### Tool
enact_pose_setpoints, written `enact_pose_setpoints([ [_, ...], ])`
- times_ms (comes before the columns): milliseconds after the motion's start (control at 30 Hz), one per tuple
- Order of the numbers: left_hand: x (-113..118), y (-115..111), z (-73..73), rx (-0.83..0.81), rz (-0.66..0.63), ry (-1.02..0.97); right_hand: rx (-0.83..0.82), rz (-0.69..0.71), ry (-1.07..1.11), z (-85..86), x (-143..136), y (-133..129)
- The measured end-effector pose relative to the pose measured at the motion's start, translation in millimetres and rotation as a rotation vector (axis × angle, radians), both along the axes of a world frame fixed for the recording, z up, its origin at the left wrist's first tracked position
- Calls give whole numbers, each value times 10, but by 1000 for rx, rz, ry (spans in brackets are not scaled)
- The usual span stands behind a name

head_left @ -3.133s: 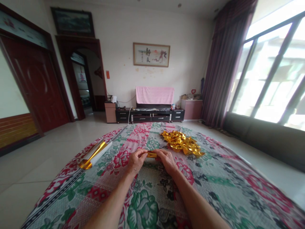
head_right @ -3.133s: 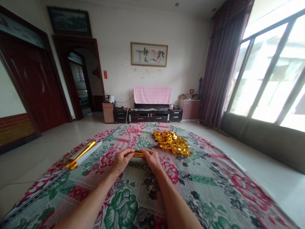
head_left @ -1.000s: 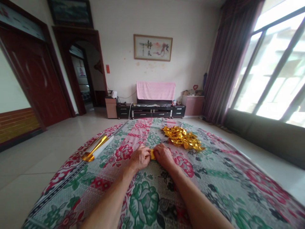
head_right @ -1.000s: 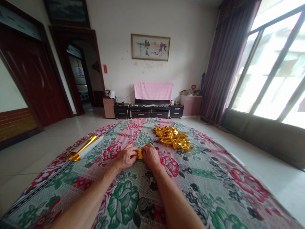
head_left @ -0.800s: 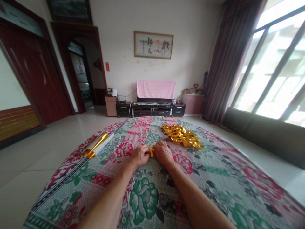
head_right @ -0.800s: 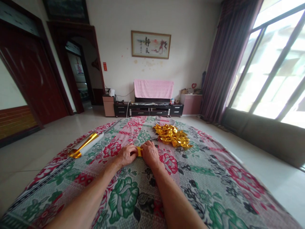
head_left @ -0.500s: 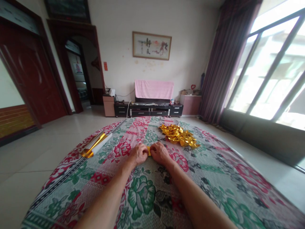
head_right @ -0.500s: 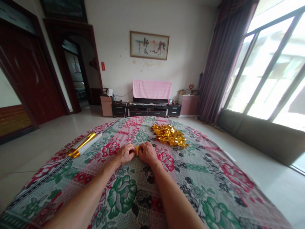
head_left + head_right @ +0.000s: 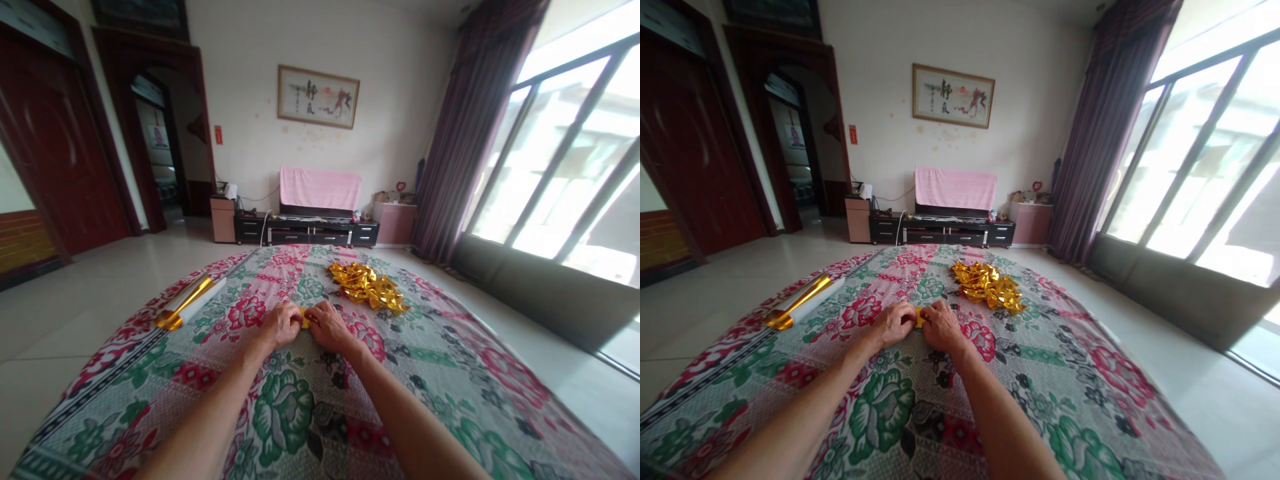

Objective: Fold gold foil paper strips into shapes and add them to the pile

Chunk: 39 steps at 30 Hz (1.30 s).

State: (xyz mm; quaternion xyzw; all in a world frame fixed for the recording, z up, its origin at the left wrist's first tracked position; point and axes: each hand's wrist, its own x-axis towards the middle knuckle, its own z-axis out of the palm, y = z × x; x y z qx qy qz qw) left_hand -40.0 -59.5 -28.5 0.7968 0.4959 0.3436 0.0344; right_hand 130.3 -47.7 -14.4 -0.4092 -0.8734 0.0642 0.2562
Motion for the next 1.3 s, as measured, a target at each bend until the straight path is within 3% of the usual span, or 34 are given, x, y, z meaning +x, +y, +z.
enact_pose_setpoints([
  [367, -27, 8, -24, 7, 7, -14, -53, 137, 94, 19, 76, 83],
  [567, 5, 6, -20, 7, 50, -5, 8, 23, 121, -36, 28, 19],
  [733, 97, -12, 12, -4, 168, 16, 14, -27, 83, -68, 16, 7],
  [833, 118, -41, 59, -5, 161, 44, 19, -36, 75, -64, 18, 7],
  [1300, -189, -14, 131, -127, 129, 82, 23, 3, 93, -48, 22, -4],
])
